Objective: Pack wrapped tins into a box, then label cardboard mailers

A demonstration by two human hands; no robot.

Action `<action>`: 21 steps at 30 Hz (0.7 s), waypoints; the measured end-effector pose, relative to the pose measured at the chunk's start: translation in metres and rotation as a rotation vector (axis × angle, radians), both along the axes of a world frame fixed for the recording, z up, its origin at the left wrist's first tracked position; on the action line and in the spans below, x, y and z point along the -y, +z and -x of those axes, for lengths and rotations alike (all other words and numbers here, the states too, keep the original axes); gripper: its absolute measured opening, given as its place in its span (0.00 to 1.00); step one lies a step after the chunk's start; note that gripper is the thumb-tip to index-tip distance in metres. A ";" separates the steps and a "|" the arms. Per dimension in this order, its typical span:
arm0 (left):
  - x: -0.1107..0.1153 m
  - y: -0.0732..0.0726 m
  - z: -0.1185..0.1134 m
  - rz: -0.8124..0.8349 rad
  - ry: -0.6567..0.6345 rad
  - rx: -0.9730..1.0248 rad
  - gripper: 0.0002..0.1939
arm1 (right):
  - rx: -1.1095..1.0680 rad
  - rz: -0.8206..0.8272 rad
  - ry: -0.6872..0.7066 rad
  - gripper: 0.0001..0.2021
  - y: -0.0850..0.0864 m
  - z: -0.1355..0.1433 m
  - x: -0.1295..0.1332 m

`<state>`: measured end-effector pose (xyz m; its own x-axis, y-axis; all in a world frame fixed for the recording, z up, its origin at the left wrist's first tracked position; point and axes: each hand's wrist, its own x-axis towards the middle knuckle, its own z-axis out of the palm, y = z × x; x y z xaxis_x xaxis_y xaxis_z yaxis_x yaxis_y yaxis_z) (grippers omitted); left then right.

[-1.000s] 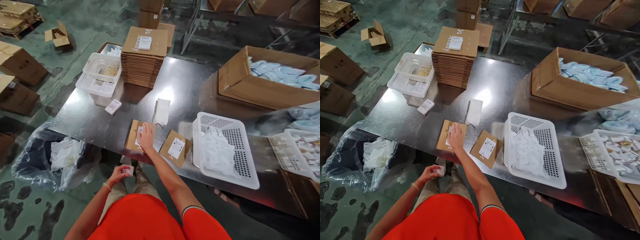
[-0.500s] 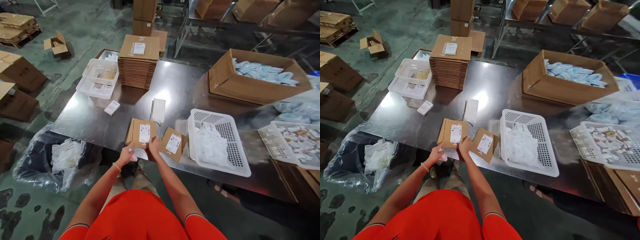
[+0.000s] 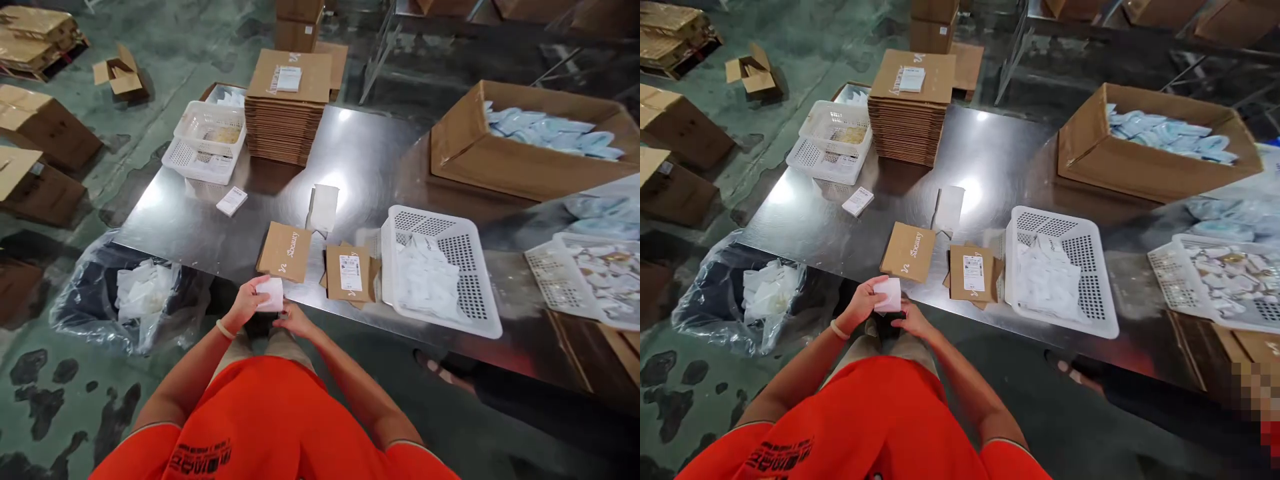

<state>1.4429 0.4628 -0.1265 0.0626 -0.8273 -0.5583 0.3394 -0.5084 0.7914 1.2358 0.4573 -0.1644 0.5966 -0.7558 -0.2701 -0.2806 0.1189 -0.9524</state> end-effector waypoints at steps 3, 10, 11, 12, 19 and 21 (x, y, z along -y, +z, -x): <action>-0.002 -0.002 -0.017 -0.185 0.247 0.028 0.36 | 0.054 -0.231 -0.106 0.12 -0.005 -0.033 -0.023; -0.052 -0.014 -0.004 -0.253 0.247 0.058 0.39 | 0.005 -0.231 -0.380 0.13 0.003 -0.047 -0.021; -0.058 -0.014 0.002 -0.176 0.177 0.073 0.40 | 0.008 -0.228 -0.389 0.12 0.004 -0.048 -0.019; -0.062 -0.014 0.006 -0.110 0.108 0.098 0.40 | 0.018 -0.233 -0.389 0.11 0.004 -0.049 -0.016; -0.034 -0.017 0.014 -0.116 -0.047 0.135 0.25 | -0.016 -0.192 -0.356 0.12 0.006 -0.029 0.001; -0.021 -0.020 0.016 -0.113 -0.063 0.150 0.24 | -0.063 -0.079 -0.402 0.09 0.005 -0.024 0.002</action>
